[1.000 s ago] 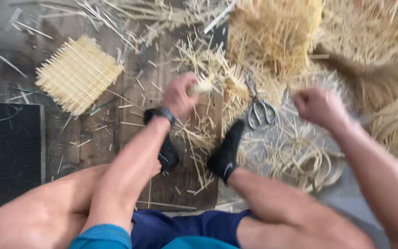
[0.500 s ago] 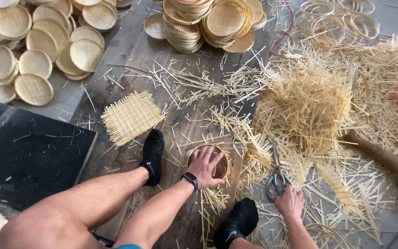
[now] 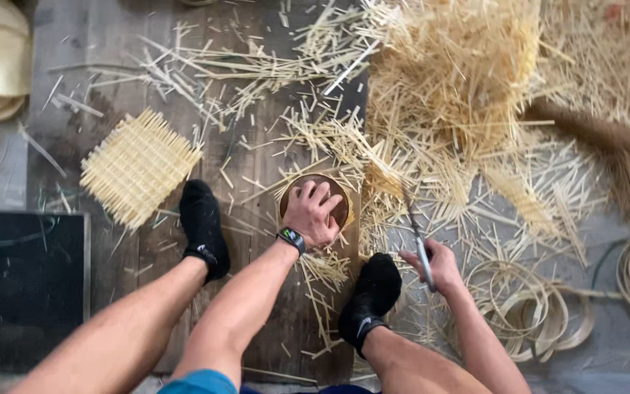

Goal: The person weaves bamboo strips through a circular frame and trims the excess material using shears to construct a small tray.

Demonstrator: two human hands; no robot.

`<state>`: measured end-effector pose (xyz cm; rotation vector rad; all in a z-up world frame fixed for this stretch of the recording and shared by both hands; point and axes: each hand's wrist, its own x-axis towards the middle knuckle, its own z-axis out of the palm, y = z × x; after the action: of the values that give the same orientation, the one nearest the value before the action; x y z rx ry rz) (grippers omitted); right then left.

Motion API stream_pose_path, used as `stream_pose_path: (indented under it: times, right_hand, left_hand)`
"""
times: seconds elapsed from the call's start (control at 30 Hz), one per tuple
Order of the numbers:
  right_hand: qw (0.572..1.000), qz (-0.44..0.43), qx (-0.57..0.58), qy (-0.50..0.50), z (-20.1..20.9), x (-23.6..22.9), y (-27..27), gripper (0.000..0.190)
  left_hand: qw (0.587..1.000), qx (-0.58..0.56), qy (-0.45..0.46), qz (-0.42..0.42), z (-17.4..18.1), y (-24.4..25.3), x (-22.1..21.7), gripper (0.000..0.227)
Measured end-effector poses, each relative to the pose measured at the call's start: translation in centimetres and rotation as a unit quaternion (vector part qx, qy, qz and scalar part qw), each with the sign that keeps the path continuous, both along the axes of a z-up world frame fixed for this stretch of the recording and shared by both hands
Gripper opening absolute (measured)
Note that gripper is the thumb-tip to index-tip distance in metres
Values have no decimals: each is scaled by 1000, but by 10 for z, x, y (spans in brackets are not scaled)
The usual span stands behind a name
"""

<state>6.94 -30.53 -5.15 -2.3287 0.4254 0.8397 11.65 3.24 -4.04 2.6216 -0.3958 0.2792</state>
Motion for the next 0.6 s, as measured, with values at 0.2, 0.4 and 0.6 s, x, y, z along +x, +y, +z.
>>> stream_pose_path:
  times: [0.2,0.4,0.6]
  right_hand:
    - [969,153,-56,-184,9,5,25,63]
    - [979,43,23,-198,24,19,50,46]
    - [945,-142,222,-192,26,-13,98,27]
  left_hand:
    - [990,5,-29,-141,-19,18,-2,93]
    - [960,-199,156,123,-25,-6,-30,96]
    - [991,-61,117,17,-16,-3,-32,100]
